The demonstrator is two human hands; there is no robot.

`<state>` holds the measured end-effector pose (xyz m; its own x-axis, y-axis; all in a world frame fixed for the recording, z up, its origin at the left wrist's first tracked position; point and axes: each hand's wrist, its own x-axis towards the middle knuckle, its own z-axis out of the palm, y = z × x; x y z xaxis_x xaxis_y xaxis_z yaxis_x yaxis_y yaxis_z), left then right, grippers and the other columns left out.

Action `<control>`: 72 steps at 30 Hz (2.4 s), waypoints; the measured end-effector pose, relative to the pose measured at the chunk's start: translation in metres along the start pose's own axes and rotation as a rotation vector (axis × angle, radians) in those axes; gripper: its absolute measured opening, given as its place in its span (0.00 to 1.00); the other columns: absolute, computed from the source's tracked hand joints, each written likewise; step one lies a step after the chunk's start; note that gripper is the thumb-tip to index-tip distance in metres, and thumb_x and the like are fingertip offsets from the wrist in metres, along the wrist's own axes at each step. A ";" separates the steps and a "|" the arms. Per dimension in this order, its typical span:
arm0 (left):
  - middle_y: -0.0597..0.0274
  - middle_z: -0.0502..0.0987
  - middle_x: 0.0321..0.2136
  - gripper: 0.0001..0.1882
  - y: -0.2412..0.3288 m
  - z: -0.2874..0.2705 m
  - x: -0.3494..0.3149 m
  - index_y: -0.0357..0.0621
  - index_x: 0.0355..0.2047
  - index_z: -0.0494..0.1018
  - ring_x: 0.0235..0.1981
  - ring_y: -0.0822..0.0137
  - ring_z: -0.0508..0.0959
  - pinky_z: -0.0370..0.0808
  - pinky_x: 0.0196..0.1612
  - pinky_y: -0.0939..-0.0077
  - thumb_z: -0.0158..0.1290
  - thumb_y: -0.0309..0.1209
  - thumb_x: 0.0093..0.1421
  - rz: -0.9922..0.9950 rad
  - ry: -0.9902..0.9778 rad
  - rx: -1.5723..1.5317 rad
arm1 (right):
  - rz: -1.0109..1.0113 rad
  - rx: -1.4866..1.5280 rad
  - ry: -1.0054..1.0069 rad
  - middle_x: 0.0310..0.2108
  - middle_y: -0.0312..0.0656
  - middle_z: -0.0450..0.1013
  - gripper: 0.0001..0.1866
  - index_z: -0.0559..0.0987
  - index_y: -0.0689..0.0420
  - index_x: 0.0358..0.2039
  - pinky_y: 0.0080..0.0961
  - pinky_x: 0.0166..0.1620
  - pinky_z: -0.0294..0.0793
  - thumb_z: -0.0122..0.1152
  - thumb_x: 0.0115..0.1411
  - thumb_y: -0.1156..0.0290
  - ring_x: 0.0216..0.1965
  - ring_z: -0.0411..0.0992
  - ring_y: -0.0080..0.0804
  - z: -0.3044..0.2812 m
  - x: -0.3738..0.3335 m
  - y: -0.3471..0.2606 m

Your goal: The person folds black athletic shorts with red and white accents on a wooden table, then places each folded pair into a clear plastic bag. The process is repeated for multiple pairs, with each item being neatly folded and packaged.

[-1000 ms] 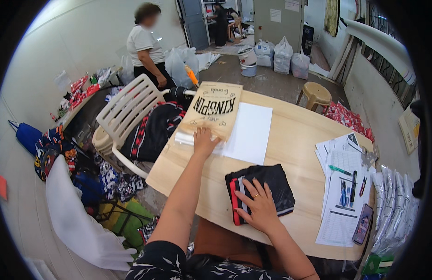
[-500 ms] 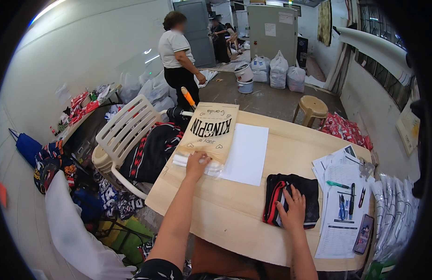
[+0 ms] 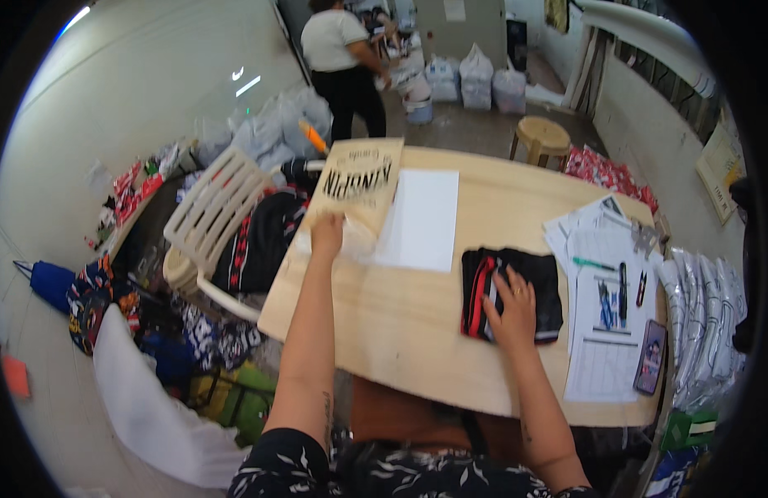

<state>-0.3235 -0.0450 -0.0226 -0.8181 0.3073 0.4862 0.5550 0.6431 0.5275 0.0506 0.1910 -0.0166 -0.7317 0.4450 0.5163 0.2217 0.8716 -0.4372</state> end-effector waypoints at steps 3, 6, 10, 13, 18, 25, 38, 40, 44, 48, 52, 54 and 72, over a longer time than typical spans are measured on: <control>0.47 0.80 0.26 0.14 0.022 -0.025 -0.039 0.35 0.32 0.76 0.27 0.52 0.81 0.75 0.32 0.63 0.49 0.34 0.66 -0.263 -0.242 -0.187 | -0.156 0.060 0.252 0.60 0.55 0.65 0.32 0.67 0.61 0.60 0.47 0.65 0.59 0.65 0.54 0.73 0.62 0.61 0.55 -0.011 -0.013 -0.024; 0.55 0.79 0.23 0.15 0.063 -0.049 -0.100 0.35 0.28 0.75 0.20 0.66 0.78 0.72 0.24 0.72 0.48 0.34 0.67 -0.394 -0.396 -0.524 | -0.186 0.473 0.109 0.57 0.53 0.68 0.31 0.67 0.62 0.59 0.43 0.64 0.62 0.65 0.55 0.74 0.60 0.65 0.52 -0.006 -0.043 -0.073; 0.63 0.76 0.20 0.13 0.118 -0.073 -0.174 0.36 0.26 0.74 0.18 0.77 0.73 0.68 0.21 0.80 0.53 0.33 0.65 -0.355 -0.379 -0.667 | 0.330 1.252 -0.399 0.56 0.49 0.70 0.25 0.68 0.64 0.55 0.33 0.60 0.68 0.65 0.59 0.74 0.58 0.68 0.39 0.032 -0.063 -0.113; 0.64 0.75 0.18 0.12 0.145 -0.069 -0.210 0.33 0.28 0.75 0.18 0.76 0.72 0.67 0.22 0.80 0.56 0.31 0.63 -0.299 -0.334 -0.557 | 0.396 1.580 -0.357 0.52 0.43 0.73 0.18 0.72 0.65 0.52 0.26 0.58 0.69 0.61 0.64 0.74 0.54 0.70 0.27 0.053 -0.057 -0.111; 0.60 0.76 0.33 0.08 0.157 -0.052 -0.251 0.36 0.37 0.75 0.34 0.71 0.75 0.71 0.36 0.80 0.60 0.25 0.58 -0.067 -0.139 -0.477 | 0.628 1.408 -0.284 0.40 0.44 0.79 0.06 0.75 0.64 0.42 0.23 0.45 0.78 0.52 0.65 0.82 0.40 0.78 0.25 0.047 -0.057 -0.099; 0.56 0.78 0.38 0.11 0.148 -0.030 -0.280 0.34 0.43 0.76 0.38 0.68 0.78 0.75 0.44 0.77 0.59 0.25 0.60 -0.196 -0.200 -0.863 | 0.575 1.388 -0.237 0.40 0.49 0.79 0.05 0.73 0.67 0.40 0.25 0.47 0.79 0.48 0.66 0.84 0.42 0.79 0.31 0.046 -0.084 -0.100; 0.50 0.81 0.35 0.12 0.131 -0.039 -0.144 0.36 0.42 0.79 0.35 0.59 0.80 0.75 0.40 0.66 0.51 0.25 0.60 -0.167 -0.083 -0.378 | -0.155 -0.184 -0.717 0.70 0.62 0.48 0.73 0.48 0.53 0.72 0.52 0.72 0.39 0.81 0.30 0.43 0.72 0.43 0.58 -0.030 0.092 0.009; 0.50 0.79 0.33 0.13 0.148 -0.001 -0.159 0.39 0.42 0.81 0.34 0.53 0.79 0.73 0.40 0.62 0.51 0.25 0.59 -0.104 -0.190 -0.191 | -0.098 -0.077 -0.769 0.68 0.63 0.50 0.73 0.48 0.54 0.72 0.51 0.72 0.41 0.81 0.30 0.43 0.71 0.47 0.58 -0.017 0.091 0.013; 0.53 0.76 0.31 0.16 0.164 0.032 -0.196 0.42 0.45 0.80 0.35 0.50 0.74 0.70 0.40 0.58 0.51 0.24 0.56 0.197 -0.049 0.033 | 0.026 0.121 -0.762 0.57 0.61 0.68 0.59 0.62 0.57 0.65 0.42 0.62 0.65 0.80 0.34 0.50 0.58 0.67 0.55 -0.021 0.050 0.005; 0.51 0.75 0.33 0.19 0.175 0.022 -0.213 0.43 0.48 0.79 0.37 0.50 0.74 0.69 0.41 0.57 0.54 0.26 0.54 0.291 -0.148 -0.052 | 0.255 0.532 -0.422 0.47 0.56 0.76 0.45 0.71 0.60 0.56 0.37 0.55 0.73 0.79 0.36 0.63 0.49 0.76 0.49 -0.041 -0.009 -0.011; 0.55 0.74 0.32 0.20 0.188 0.015 -0.219 0.41 0.53 0.76 0.34 0.57 0.76 0.71 0.40 0.69 0.54 0.26 0.59 0.280 -0.555 -0.428 | -0.006 0.343 0.116 0.48 0.47 0.72 0.42 0.70 0.58 0.55 0.40 0.56 0.65 0.78 0.36 0.69 0.49 0.70 0.48 -0.037 -0.054 -0.036; 0.69 0.70 0.34 0.22 0.188 0.012 -0.214 0.42 0.60 0.70 0.33 0.77 0.70 0.70 0.36 0.81 0.48 0.23 0.65 -0.511 -0.733 -1.309 | -0.275 0.285 0.088 0.47 0.46 0.72 0.44 0.70 0.56 0.55 0.42 0.55 0.63 0.78 0.33 0.69 0.48 0.70 0.46 -0.032 -0.065 -0.046; 0.48 0.68 0.40 0.23 0.213 -0.027 -0.201 0.42 0.50 0.67 0.36 0.44 0.76 0.75 0.39 0.53 0.54 0.22 0.52 0.270 -0.059 -0.059 | 0.408 0.037 -0.279 0.47 0.61 0.75 0.40 0.64 0.61 0.61 0.48 0.48 0.75 0.62 0.58 0.45 0.46 0.75 0.60 0.015 -0.007 -0.042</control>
<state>-0.0368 0.0113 0.0112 -0.6455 0.5034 0.5743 0.7607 0.4911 0.4245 0.0361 0.1485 -0.0130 -0.7358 0.6721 0.0833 0.5066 0.6279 -0.5908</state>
